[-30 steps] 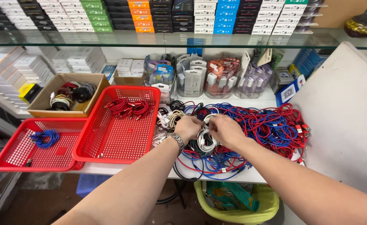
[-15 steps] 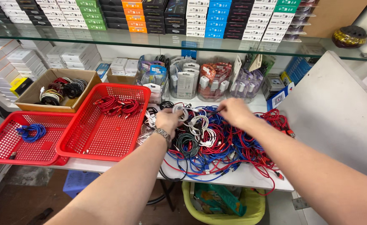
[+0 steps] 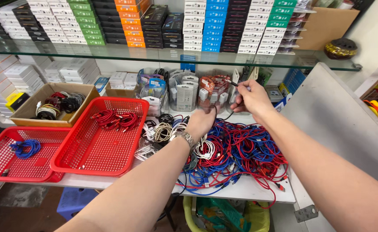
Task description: The person sorts a pile of tangled cables on a counter, untangling and coiling each one by hand. They place the coiled cables into red baskets or a cardboard box, organizing them by color and type.
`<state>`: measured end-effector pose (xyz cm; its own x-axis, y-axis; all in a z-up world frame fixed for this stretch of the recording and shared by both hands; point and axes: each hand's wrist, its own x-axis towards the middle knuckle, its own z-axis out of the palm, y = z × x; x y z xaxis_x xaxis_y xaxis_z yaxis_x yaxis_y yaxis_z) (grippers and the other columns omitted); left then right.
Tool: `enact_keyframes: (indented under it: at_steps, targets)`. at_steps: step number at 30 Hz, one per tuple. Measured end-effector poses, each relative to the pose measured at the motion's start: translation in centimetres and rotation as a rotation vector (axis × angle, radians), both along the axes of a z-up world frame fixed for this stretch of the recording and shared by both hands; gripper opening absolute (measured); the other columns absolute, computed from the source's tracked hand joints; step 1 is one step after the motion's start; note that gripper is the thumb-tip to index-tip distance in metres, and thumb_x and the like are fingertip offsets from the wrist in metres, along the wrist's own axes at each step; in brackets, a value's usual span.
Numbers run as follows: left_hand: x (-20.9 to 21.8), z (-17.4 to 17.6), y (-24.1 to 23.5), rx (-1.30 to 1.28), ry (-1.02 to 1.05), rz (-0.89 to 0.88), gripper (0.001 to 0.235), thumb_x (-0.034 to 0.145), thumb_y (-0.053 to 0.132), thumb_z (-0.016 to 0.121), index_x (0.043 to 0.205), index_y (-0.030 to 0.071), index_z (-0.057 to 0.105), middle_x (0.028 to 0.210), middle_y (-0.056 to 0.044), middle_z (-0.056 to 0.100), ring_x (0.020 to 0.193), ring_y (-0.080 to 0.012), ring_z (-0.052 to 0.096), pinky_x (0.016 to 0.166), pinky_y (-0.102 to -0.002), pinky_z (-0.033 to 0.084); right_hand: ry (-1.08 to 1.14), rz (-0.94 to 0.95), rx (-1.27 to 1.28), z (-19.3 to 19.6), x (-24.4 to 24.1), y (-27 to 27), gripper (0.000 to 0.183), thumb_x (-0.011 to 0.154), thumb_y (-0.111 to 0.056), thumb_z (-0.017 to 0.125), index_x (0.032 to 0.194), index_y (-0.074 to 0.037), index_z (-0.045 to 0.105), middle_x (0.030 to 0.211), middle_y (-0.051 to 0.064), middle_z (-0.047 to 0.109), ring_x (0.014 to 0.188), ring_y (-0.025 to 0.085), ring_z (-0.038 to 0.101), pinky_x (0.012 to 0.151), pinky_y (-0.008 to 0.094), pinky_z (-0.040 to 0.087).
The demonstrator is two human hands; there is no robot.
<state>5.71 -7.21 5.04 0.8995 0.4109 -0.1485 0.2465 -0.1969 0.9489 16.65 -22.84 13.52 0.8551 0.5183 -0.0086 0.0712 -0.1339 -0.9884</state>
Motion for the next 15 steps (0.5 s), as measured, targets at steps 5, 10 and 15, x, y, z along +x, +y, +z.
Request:
enact_keyframes:
  at_steps: [5,10,15]
  targets:
    - [1.1,0.2,0.7,-0.976,0.021,-0.245,0.03,0.102,0.027,0.056,0.12,0.005,0.064,0.119,-0.016,0.073,0.111,-0.0309,0.07,0.103,-0.046,0.056,0.063,0.049,0.146,-0.6,-0.3,-1.3,0.025,0.105,-0.023,0.048,0.125,-0.007,0.05,0.072,0.004,0.056,0.065,0.021,0.068,0.059,0.037,0.06]
    - [-0.5,0.8,1.6,-1.126,-0.321,-0.036,0.021,0.104,0.022,0.051,0.114,0.008,0.062,0.109,-0.007,0.072,0.11,-0.024,0.069,0.105,-0.046,0.052,0.132,-0.1,0.008,-4.4,0.0,-4.1,0.026,0.105,-0.025,0.054,0.124,-0.008,0.054,0.074,0.001,0.054,0.066,0.018,0.06,0.055,0.031,0.049]
    - [-2.3,2.6,3.8,-1.12,-0.46,-0.005,0.014,0.105,0.02,0.056,0.111,0.009,0.062,0.104,-0.004,0.07,0.106,-0.022,0.07,0.102,-0.041,0.054,0.061,-0.27,-0.184,-9.2,0.6,-9.1,0.023,0.103,-0.023,0.055,0.12,-0.008,0.059,0.076,0.003,0.056,0.064,0.015,0.055,0.052,0.031,0.041]
